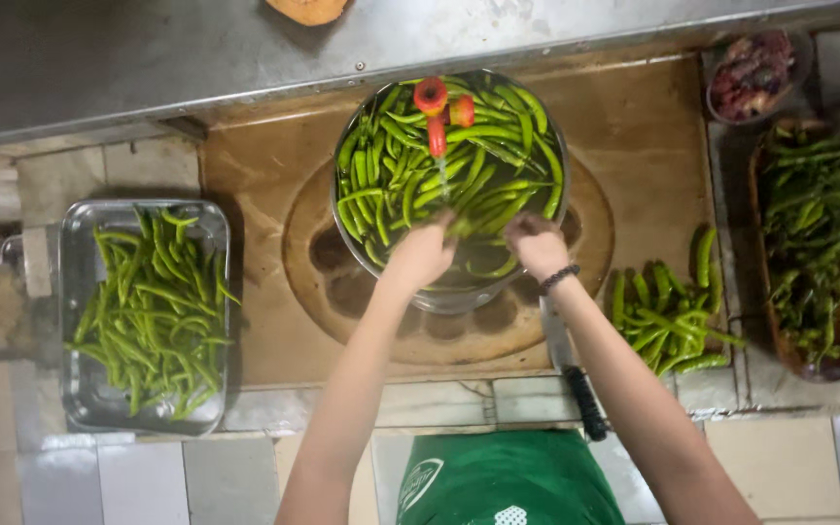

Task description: The person washes green chili peppers in a bowl under running water, snaps off their stems by hand, and places the cleaned peppers into a separate tray.

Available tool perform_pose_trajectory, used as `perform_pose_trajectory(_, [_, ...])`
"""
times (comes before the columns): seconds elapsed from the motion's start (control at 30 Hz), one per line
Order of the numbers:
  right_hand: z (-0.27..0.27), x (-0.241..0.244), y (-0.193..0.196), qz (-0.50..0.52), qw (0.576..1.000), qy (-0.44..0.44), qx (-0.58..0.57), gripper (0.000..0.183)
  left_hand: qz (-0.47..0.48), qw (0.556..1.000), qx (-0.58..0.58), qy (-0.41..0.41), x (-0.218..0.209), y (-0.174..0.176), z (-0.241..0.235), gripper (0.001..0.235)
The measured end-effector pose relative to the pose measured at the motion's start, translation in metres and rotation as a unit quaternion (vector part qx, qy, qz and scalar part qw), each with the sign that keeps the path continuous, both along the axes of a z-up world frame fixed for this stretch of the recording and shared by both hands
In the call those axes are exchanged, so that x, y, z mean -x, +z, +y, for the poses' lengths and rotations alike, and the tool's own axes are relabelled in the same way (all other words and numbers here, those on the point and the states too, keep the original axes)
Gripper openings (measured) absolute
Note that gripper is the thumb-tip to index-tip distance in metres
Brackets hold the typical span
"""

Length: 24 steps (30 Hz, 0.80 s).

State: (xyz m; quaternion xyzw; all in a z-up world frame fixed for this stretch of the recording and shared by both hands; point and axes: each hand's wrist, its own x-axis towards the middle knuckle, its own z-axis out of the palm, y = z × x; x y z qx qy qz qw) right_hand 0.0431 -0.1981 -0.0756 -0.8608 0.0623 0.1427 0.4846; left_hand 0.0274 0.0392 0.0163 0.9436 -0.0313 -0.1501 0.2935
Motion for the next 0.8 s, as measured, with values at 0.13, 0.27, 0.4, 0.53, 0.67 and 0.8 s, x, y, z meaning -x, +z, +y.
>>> perform_pose_trajectory(0.13, [0.02,0.001,0.009,-0.098,0.968,0.152,0.173,0.024,0.034,0.973,-0.171,-0.153,-0.004,-0.016,0.02,0.032])
perform_pose_trajectory(0.27, [0.032,0.016,0.041,-0.16,0.97,0.111,0.144,0.033,0.087,0.972,-0.144,-0.162,-0.007,-0.017,0.034,0.037])
perform_pose_trajectory(0.4, [0.041,0.022,0.069,-0.074,0.985,0.129,0.086,0.032,0.046,0.99,-0.017,-0.132,-0.011,-0.011,0.044,0.042])
perform_pose_trajectory(0.53, [0.048,0.018,0.067,-0.018,0.996,0.031,-0.077,0.02,-0.014,0.991,0.074,-0.112,-0.023,-0.015,0.045,0.046])
perform_pose_trajectory(0.67, [0.046,0.019,0.054,0.072,0.924,-0.051,-0.371,0.015,-0.165,0.96,0.195,-0.118,-0.021,-0.019,0.049,0.044])
perform_pose_trajectory(0.8, [0.046,0.023,0.049,0.108,0.757,-0.087,-0.638,0.01,0.186,0.914,0.358,0.044,-0.011,-0.021,0.045,0.045])
